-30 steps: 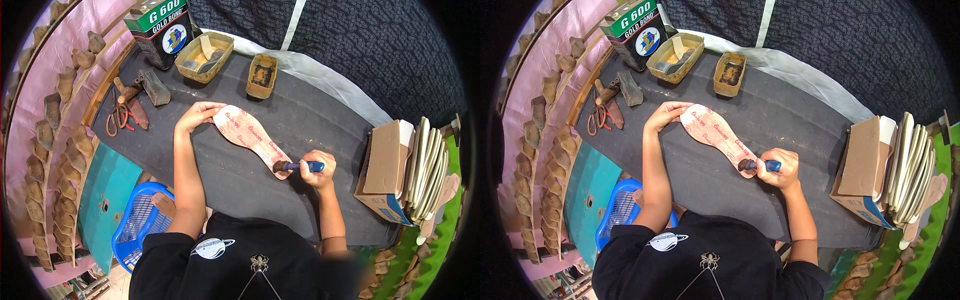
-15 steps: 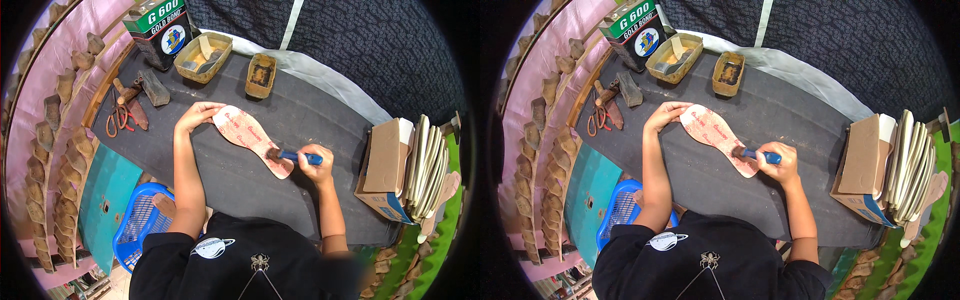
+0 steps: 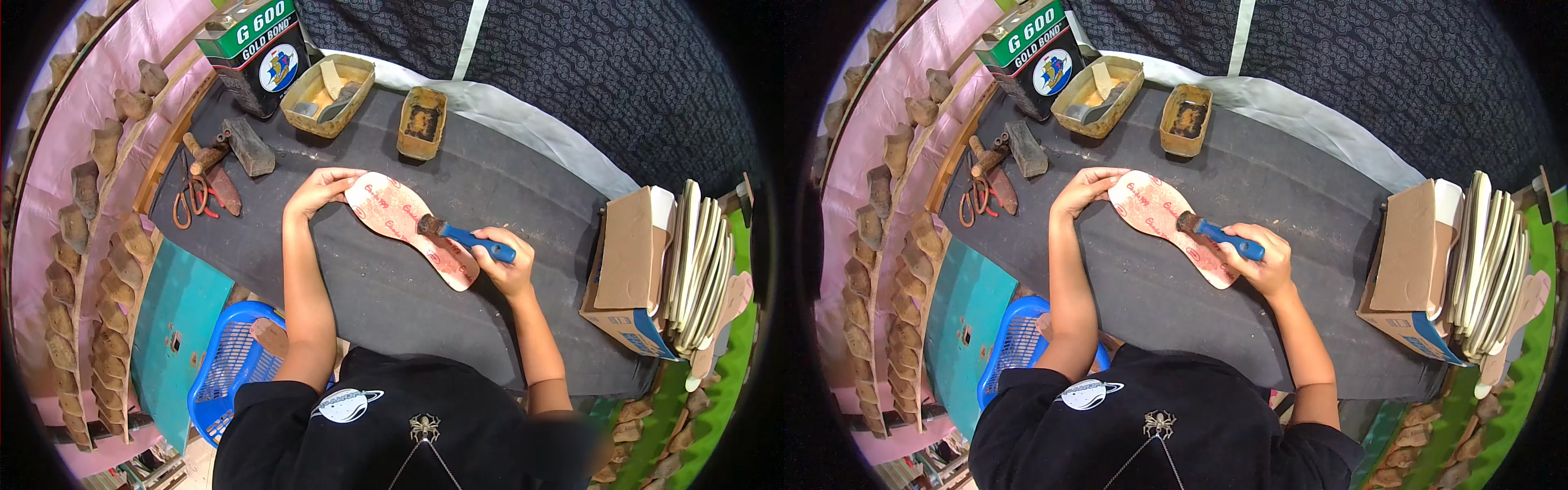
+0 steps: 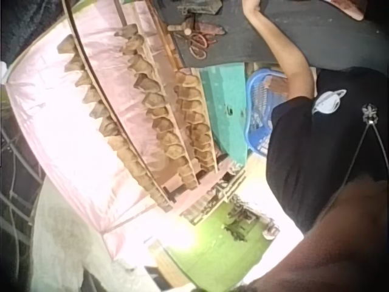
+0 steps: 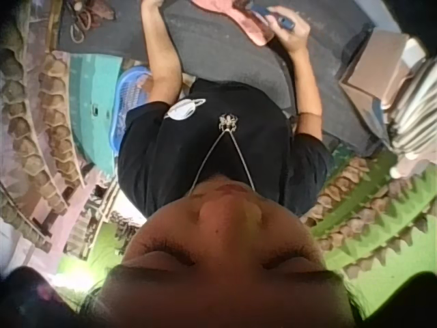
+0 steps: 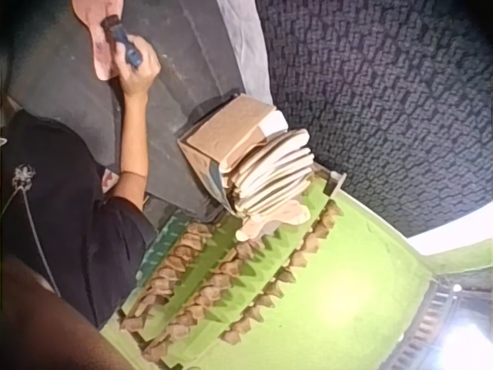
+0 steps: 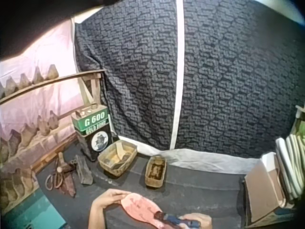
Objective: The person takes shoe soles from a box, applies adhesive around the soles using a handheld brush, and places them into a basket.
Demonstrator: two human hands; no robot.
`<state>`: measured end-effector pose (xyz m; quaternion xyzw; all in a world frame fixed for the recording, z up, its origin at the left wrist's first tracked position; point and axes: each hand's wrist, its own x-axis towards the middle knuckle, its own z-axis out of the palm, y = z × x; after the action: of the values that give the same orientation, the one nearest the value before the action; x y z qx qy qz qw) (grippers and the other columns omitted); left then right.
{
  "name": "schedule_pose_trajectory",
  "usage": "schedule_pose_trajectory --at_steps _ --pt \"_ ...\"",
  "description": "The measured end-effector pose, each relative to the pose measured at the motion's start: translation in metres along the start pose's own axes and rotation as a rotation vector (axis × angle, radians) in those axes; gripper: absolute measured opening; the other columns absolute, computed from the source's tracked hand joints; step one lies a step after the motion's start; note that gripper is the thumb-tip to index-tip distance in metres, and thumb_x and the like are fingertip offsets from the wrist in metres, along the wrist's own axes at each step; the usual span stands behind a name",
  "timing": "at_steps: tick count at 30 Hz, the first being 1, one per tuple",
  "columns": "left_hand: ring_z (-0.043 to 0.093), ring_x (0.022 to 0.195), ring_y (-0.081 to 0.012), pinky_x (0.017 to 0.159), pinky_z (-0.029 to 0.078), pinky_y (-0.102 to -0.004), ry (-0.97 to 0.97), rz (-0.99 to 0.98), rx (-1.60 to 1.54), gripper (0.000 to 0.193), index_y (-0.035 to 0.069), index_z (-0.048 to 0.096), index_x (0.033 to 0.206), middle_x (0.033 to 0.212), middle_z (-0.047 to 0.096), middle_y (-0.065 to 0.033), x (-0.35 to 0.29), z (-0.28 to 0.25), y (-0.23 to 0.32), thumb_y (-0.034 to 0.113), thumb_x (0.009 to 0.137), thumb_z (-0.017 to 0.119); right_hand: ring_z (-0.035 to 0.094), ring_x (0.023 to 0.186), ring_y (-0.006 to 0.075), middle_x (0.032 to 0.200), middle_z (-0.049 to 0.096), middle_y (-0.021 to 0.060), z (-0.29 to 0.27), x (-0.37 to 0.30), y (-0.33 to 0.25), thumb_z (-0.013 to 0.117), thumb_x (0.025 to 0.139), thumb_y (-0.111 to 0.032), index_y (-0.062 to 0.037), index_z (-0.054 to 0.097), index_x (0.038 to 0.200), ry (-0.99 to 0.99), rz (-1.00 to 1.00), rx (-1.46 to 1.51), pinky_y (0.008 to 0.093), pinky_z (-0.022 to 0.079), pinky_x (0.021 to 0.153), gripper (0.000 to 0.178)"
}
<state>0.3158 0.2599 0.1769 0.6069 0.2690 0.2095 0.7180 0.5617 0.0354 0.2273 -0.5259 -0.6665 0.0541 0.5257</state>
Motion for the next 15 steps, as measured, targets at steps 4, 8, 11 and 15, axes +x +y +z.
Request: schedule_pose_trajectory --at_steps 4,8,11,15 --pt "0.057 0.079 -0.0077 0.068 0.046 -0.0206 0.011 0.007 -0.014 0.029 0.002 0.054 0.108 0.093 0.060 -0.0039 -0.001 0.001 0.001 0.015 0.082 0.052 0.059 0.064 0.0173 0.074 0.061 0.0097 -0.001 0.000 0.004 0.064 0.068 -0.008 0.0005 0.058 0.079 -0.038 0.073 -0.019 0.0250 0.045 0.059 0.015" --pt "0.057 0.078 -0.0075 0.068 0.046 -0.0204 0.025 -0.002 -0.006 0.029 0.001 0.054 0.107 0.093 0.060 -0.0039 -0.001 0.001 0.001 0.015 0.082 0.052 0.055 0.052 0.0188 0.061 0.057 0.0065 -0.016 0.007 0.003 0.063 0.067 -0.011 -0.0038 0.056 0.067 -0.047 0.055 -0.071 0.0272 0.042 0.049 0.010" --pt "0.057 0.078 -0.0075 0.068 0.046 -0.0203 0.039 -0.005 0.000 0.029 0.001 0.054 0.107 0.093 0.060 -0.0039 -0.001 0.000 -0.001 0.015 0.082 0.052 0.048 0.041 0.0182 0.050 0.049 0.0047 -0.022 0.013 0.003 0.061 0.065 -0.008 -0.0051 0.051 0.058 0.005 -0.049 -0.075 0.0273 0.037 0.042 0.012" --pt "0.057 0.078 -0.0076 0.068 0.046 -0.0203 0.029 0.000 -0.001 0.029 0.001 0.054 0.107 0.093 0.060 -0.0038 -0.001 0.001 0.000 0.015 0.082 0.052 0.047 0.040 0.0177 0.049 0.049 0.0048 -0.029 0.013 0.003 0.060 0.064 -0.007 -0.0042 0.050 0.057 -0.024 -0.072 -0.097 0.0265 0.036 0.040 0.013"
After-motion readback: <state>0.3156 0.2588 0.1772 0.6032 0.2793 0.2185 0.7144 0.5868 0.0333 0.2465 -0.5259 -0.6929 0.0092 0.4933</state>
